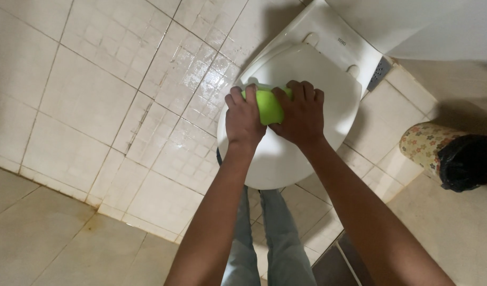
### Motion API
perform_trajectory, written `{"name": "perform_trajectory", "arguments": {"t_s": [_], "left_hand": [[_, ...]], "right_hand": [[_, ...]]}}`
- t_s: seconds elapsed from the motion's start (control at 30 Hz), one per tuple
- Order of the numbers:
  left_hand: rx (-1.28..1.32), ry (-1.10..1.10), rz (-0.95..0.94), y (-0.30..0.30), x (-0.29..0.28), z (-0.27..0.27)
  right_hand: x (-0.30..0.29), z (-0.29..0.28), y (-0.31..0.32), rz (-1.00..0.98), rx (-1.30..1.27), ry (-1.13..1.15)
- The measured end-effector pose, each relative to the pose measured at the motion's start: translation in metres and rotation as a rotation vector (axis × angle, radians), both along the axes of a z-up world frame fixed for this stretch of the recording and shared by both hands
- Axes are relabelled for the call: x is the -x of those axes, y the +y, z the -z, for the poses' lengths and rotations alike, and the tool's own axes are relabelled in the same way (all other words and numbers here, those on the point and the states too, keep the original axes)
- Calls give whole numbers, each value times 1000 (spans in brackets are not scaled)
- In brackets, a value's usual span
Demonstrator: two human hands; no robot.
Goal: The person uses a green sponge to wipe the toilet seat and lid. They then open the toilet lid and use a handheld bidet sprayer to rinse the toilet bowl. Finally, they use the sponge to wipe the rim of the toilet bowl.
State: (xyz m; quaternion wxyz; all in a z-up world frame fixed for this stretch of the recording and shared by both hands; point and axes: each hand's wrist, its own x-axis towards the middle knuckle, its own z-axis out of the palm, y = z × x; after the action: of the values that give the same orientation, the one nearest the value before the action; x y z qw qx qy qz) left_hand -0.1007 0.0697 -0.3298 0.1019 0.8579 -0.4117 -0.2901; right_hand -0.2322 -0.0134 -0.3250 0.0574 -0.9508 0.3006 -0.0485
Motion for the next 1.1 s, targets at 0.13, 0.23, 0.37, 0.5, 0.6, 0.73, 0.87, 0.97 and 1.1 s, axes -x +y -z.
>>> {"name": "perform_trajectory", "arguments": {"t_s": [0.13,0.23,0.37,0.5,0.6,0.73,0.87,0.97,1.1], "left_hand": [[24,-56,20,-9,-4,7],[46,-69,27,-24,-8,1],[135,-119,31,-52,-11,7],[130,-110,32,-67,-11,-3],[76,-78,14,-65,-8,-11],[45,-88,29,-49,2,-9],[37,-88,24,-29,17,-10],[38,-57,12,-23,23,-13],[19,-49,25,-24,23,-6]], "right_hand": [[-1,3,-11,-35,36,-23],[-5,0,-26,-24,37,2],[3,33,-61,-35,117,-35],[-2,10,-71,-11,44,21],[-3,6,-65,7,25,9],[6,2,-45,24,59,-16],[15,-6,-26,48,-15,-20],[21,-5,-18,36,3,-75],[23,-3,-17,34,40,-81]]}}
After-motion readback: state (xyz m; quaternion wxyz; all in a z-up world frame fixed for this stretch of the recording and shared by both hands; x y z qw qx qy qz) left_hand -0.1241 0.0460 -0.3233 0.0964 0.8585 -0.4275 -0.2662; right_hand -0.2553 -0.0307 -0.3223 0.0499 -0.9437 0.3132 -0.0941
